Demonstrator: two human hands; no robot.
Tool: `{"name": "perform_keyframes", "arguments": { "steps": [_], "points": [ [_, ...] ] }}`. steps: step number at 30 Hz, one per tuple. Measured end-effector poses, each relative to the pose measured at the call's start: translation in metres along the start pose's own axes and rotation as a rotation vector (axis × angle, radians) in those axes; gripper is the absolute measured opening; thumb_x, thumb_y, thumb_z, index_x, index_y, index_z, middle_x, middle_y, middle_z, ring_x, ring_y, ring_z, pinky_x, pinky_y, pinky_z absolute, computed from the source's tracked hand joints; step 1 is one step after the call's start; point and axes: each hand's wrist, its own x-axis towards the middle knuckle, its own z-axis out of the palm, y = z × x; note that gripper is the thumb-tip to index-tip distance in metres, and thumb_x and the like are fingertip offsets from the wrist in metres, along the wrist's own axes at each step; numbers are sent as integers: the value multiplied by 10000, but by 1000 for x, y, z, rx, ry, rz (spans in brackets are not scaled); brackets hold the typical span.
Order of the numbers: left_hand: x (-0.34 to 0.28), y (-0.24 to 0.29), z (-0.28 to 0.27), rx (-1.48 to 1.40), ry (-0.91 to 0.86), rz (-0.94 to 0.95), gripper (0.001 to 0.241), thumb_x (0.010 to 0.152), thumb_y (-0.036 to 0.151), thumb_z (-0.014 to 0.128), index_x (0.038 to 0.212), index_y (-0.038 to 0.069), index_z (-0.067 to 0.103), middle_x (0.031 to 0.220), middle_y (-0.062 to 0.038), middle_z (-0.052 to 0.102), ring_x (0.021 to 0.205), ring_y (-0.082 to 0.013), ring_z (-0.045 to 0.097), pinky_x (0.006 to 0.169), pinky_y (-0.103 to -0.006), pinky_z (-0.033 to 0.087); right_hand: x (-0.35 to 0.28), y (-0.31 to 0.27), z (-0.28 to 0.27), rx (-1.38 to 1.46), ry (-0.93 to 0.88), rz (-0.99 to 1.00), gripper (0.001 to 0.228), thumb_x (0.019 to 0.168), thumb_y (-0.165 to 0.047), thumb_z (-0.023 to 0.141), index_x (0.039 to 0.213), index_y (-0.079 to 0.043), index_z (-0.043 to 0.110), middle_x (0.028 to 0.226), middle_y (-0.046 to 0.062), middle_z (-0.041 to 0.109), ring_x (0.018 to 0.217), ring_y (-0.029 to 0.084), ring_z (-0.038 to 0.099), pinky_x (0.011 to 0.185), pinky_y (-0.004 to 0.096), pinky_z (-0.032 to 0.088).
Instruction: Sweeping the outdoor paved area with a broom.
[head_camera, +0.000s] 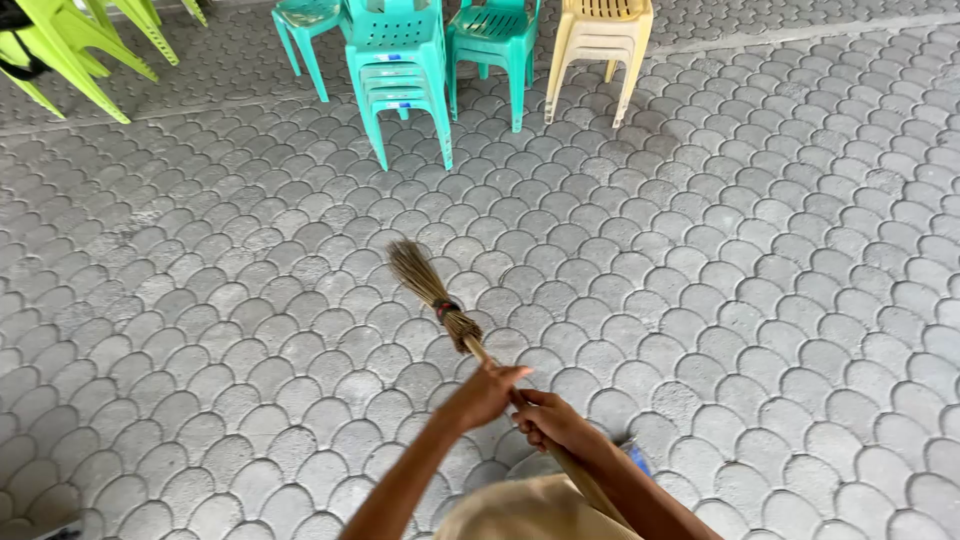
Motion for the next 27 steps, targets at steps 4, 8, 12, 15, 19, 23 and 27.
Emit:
{"name": "perform_keyframes", "arguments": {
  "steps": [4, 8, 12, 15, 19, 23, 27],
  "points": [
    [52, -43, 5, 145, 158, 339, 567, 635, -42, 713, 1181, 98, 653, 1243, -51, 646, 1284, -260, 534, 1144, -443, 328, -15, -56, -13, -332, 107, -34, 417, 816, 0, 677, 1220, -99, 702, 644, 59, 620, 435, 119, 483, 371, 268, 334],
    [109, -28, -8, 40, 282, 456, 158, 766, 112, 615, 627, 127, 544, 598, -39, 579, 553, -234, 506, 867, -385, 450, -37, -108, -28, -649, 37, -131, 382, 820, -24, 663, 1194, -104, 657, 698, -1, 577, 503, 102, 533, 479, 251, 449],
    [194, -43, 2, 204, 181, 422, 247, 777, 176, 649, 562, 215, 535, 528, 31, 560, 535, -140, 470, 751, -337, 468, -8, -143, -71, -742, 112, -103, 376, 863, -44, 690, 1228, -121, 636, 708, -17, 594, 518, 88, 562, 477, 233, 477],
    [258, -36, -15, 126, 139, 500, 246, 738, 127, 679, 547, 168, 529, 553, 12, 599, 511, -170, 479, 708, -341, 480, 25, -170, -111, -648, 210, -46, 454, 813, -73, 674, 1254, -182, 670, 721, -30, 602, 524, 82, 549, 496, 247, 451],
    [358, -56, -8, 303, 129, 674, 277, 827, 243, 593, 558, 195, 546, 518, -30, 587, 465, -255, 455, 742, -424, 425, 64, -207, -171, -536, 214, 6, 503, 844, -67, 726, 1322, -204, 651, 894, -5, 701, 547, 61, 556, 467, 195, 482],
    [445, -30, -50, 82, 71, 696, 151, 744, 149, 640, 622, 133, 552, 633, -21, 622, 634, -242, 581, 790, -368, 493, 68, -290, -200, -392, 338, -98, 358, 831, -39, 658, 1181, -98, 702, 683, 14, 619, 540, 110, 548, 493, 252, 456],
    [528, -15, -103, -105, 294, 755, 149, 748, 85, 634, 640, 103, 533, 655, -70, 602, 688, -288, 569, 810, -403, 486, 119, -351, -258, -157, 344, -179, 496, 885, 12, 675, 1365, -110, 640, 645, 54, 632, 436, 123, 518, 357, 250, 361]
  ]
}}
